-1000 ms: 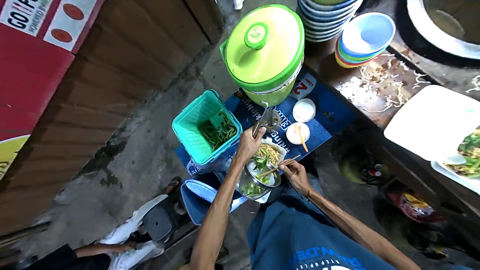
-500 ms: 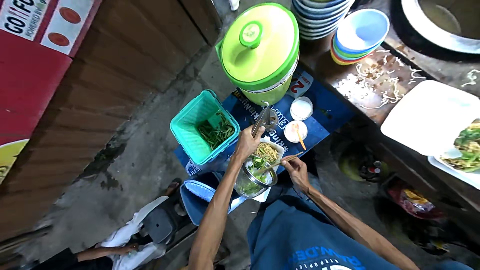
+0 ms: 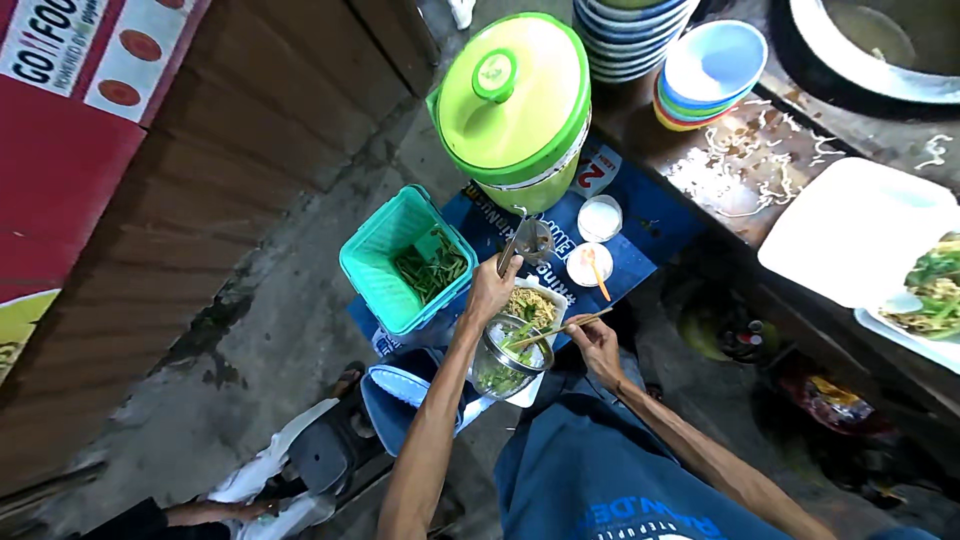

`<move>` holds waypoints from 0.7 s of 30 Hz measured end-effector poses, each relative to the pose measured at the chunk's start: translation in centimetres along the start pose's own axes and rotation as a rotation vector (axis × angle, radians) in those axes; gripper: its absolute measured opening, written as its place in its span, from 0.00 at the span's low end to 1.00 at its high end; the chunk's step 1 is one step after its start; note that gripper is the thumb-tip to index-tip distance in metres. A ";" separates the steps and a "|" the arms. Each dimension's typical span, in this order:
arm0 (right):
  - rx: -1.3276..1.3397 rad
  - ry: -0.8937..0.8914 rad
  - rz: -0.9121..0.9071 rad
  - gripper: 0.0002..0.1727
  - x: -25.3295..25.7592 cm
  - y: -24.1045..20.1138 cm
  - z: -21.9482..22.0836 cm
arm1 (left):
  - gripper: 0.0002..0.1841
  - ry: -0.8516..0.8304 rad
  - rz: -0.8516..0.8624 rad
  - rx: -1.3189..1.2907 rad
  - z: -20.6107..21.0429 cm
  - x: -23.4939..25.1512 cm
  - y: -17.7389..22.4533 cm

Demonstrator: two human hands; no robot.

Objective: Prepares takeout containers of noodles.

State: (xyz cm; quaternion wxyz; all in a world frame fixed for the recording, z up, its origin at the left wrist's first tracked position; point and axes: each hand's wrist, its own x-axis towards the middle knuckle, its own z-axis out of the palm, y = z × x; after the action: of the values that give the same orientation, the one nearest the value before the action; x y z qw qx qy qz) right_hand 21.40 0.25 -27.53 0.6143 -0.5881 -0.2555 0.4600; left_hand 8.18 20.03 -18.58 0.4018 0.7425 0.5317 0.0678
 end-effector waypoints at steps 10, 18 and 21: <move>0.026 0.020 0.012 0.08 -0.6 0.0 0.0 | 0.23 0.004 0.012 -0.028 -0.5 0.1 -0.4; 0.049 0.014 -0.023 0.07 -0.7 -1.5 0.6 | 0.23 0.010 0.009 -0.005 -1.0 -0.4 -0.5; 0.041 0.019 0.001 0.08 -0.7 -0.2 1.5 | 0.23 0.009 0.015 0.005 -1.0 -0.4 -0.3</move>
State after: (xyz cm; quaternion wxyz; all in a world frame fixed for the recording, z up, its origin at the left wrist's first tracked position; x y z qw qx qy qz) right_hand 19.88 0.37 -26.92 0.6285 -0.5797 -0.2399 0.4597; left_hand 7.26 20.26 -18.01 0.3972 0.7471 0.5280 0.0729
